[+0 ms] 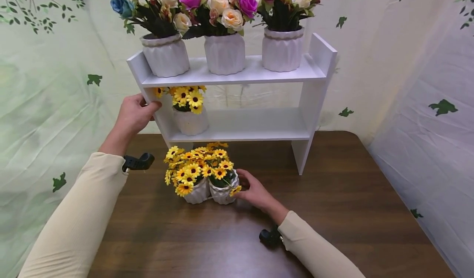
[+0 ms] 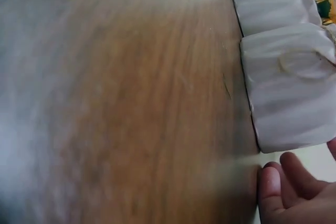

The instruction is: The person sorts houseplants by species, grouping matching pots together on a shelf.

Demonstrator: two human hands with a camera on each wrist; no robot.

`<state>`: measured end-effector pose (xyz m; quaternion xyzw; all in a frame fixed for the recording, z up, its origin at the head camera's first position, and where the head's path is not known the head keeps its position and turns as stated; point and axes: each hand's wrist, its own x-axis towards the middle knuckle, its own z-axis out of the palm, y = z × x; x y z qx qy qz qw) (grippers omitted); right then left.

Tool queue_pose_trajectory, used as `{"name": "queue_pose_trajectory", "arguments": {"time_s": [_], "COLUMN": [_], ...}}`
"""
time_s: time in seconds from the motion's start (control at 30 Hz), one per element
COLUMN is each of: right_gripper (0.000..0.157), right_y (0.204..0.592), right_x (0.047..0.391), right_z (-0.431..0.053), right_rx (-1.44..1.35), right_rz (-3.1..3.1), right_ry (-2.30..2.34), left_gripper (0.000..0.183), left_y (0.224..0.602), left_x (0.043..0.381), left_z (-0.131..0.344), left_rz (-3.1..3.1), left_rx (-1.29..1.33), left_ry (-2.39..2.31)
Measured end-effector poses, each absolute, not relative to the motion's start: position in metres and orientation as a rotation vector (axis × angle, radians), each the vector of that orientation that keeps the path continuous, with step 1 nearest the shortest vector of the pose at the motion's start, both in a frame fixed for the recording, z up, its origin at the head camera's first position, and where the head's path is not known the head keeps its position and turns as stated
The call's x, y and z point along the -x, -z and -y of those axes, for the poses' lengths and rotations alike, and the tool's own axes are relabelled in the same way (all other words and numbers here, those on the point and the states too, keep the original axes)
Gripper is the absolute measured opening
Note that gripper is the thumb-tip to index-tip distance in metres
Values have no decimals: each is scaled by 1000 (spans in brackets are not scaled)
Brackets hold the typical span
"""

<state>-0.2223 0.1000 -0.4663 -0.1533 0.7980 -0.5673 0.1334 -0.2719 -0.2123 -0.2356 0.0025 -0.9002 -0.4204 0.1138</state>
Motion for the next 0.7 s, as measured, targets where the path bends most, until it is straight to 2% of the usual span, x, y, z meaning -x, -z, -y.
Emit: {"name": "queue_pose_trajectory", "arguments": {"time_s": [0.37,0.7], "right_gripper": [99,98], "right_y": [467,464], "right_x": [220,213], "right_z": [-86,-65], "right_rx": [430,320], "right_rz": [-2208,-2266], "right_ry": [1722,1869], "left_gripper": [48,48], "left_y": [236,236], "left_x": [273,273], "left_z": [211,211], "left_rz": [2641,2644], "left_rx": [-21,-29], "left_ry": [1217,1205]}}
